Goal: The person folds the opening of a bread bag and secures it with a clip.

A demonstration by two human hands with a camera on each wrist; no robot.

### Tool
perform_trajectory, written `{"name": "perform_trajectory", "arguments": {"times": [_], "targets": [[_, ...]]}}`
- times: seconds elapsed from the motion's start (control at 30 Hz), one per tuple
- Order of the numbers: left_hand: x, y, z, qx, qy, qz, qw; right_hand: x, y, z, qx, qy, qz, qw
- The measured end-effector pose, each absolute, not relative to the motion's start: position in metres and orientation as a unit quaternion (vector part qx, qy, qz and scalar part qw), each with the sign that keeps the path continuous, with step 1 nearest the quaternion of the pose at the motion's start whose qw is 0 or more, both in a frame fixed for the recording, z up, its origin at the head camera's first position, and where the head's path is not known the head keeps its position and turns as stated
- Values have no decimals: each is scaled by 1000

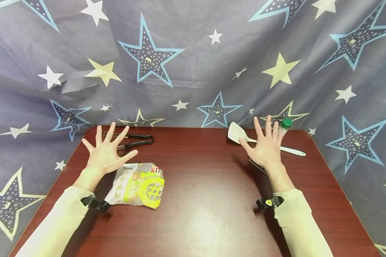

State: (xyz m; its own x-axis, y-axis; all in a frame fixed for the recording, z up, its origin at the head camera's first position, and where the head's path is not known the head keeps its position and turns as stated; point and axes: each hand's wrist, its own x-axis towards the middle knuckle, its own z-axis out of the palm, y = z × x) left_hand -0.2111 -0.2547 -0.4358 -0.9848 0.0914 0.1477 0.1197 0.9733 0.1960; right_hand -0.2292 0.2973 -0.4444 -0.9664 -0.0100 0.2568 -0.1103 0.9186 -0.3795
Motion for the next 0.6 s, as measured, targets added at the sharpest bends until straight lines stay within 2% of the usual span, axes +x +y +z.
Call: {"name": "perform_trajectory", "arguments": {"times": [0.27,0.4,0.6], "targets": [[-203,-244,-423,-106,-981,-138,83,-218,258,-438,110,-941,280,155],[-197,-237,-418,-155,-969,-173,82,-210,234,-434,134,-930,313,136],[-185,-230,-417,-211,-957,-195,39,-205,206,-437,168,-925,323,103]]}}
